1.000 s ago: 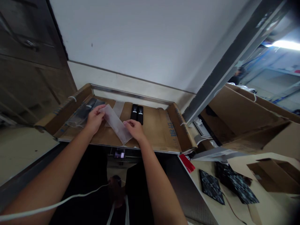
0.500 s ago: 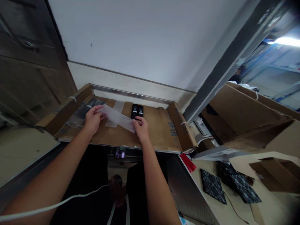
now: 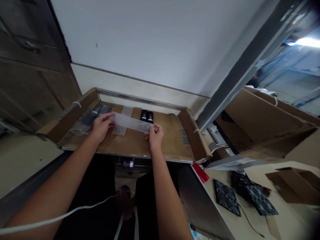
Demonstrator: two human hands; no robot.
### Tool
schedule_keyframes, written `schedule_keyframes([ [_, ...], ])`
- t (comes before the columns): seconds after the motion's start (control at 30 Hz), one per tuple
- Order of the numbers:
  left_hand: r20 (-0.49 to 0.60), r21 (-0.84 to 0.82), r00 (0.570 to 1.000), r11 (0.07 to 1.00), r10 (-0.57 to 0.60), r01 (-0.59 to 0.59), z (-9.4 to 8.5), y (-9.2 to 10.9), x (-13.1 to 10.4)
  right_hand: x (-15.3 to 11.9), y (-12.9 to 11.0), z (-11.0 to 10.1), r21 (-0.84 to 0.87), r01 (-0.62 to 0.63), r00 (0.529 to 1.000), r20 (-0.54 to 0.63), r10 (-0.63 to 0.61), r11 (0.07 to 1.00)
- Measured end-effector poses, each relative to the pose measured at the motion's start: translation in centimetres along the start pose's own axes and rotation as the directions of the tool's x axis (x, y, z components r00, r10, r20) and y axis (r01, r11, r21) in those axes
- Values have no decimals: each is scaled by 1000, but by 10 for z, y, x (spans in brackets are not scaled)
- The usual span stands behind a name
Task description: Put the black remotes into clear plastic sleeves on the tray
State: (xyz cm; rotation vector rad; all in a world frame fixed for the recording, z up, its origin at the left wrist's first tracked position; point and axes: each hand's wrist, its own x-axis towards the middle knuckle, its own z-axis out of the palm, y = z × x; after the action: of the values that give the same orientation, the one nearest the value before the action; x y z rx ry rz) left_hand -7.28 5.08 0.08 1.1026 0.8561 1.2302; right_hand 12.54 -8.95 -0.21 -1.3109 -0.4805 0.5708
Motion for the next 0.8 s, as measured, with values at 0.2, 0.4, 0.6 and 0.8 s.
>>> schedule_keyframes([
  [0.2,-12,-17,1000,1000,4,-4,0,-2,1,2,4,0,-25,6,1000,-16,-6,1000],
  [0.4,1,-30,999,999,-45,45,-3,-3,2,-1,0,-3,-7,-27,1000,7,27,1000],
  [0.6,26,15,999,1000,-25,25,-4,-5,3,-7,-4,-5,-1,-38,997,66,38,999],
  [0.8,0,20,1000,1000,-22,22,-2,-4,3,-5,-2,-5,1,-5,998,61,5,1000],
])
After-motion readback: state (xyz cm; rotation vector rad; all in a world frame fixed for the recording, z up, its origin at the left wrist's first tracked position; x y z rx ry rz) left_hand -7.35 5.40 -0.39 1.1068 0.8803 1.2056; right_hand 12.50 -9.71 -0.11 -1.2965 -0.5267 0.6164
